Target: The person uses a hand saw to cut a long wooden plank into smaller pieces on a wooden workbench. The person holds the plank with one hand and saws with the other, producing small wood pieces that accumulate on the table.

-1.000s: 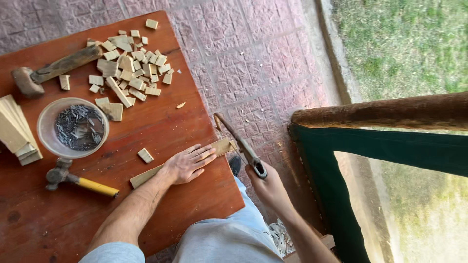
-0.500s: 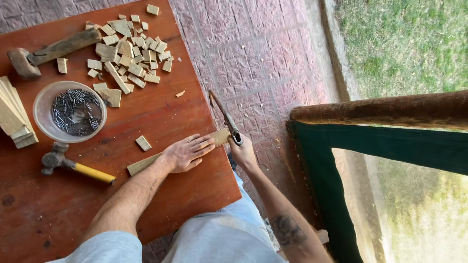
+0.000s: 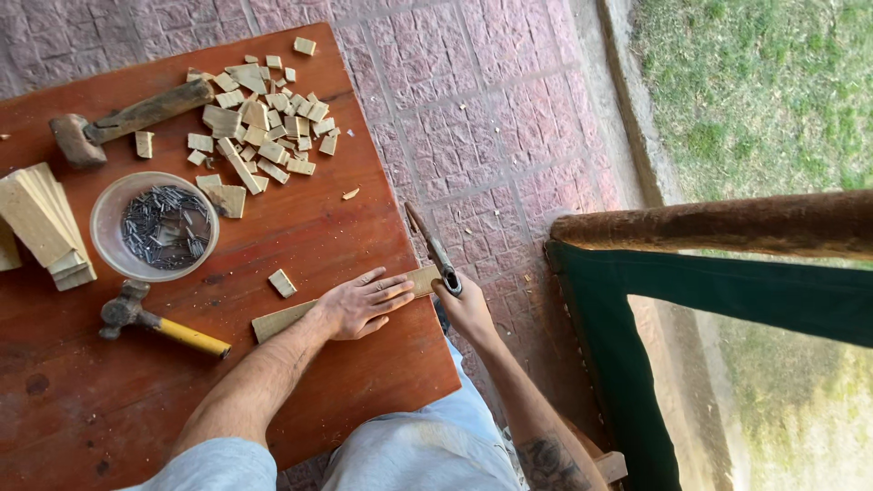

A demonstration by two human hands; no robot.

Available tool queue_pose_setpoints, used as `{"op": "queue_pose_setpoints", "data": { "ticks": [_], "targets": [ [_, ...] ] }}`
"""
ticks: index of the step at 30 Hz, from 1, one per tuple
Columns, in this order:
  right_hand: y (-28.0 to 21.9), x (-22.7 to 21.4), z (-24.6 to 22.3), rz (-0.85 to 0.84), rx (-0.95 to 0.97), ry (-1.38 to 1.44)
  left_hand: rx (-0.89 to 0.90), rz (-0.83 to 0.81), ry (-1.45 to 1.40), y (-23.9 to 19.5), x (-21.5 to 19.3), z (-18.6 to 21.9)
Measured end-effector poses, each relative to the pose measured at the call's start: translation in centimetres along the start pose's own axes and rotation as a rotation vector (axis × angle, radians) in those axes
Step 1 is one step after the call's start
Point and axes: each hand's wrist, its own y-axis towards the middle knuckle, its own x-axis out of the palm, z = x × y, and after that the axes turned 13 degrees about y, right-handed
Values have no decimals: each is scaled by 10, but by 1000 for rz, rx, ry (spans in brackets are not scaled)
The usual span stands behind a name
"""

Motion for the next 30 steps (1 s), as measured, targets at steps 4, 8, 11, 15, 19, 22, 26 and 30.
{"op": "queue_pose_setpoints", "data": {
  "ticks": [4,8,11,15,19,22,26,30],
  "targets": [
    [10,10,-12,4,14,138,-46,-54,-8,-4,0,1],
    [11,6,-25,-71,-80,34,-68,-121,-18,-3,-3,3],
    [3,8,-25,-22,-55,79,-70,-152,-11,-3,-4,2],
    [-27,-7,-79,-16,-55,98,-77,-172,2,-5,-3,6],
    [-56,-35,-106,-127,14,162,-65,-142,13,-4,0,3],
    [-78,-44,-96,-135,65,177,-56,-133,37,-3,3,2],
    [-79,-45,-69,-117,89,231,-65,-131,31,-5,4,5],
    [-50,-26,-45,32,42,303,-56,-133,28,-5,-1,5]
  ]
}}
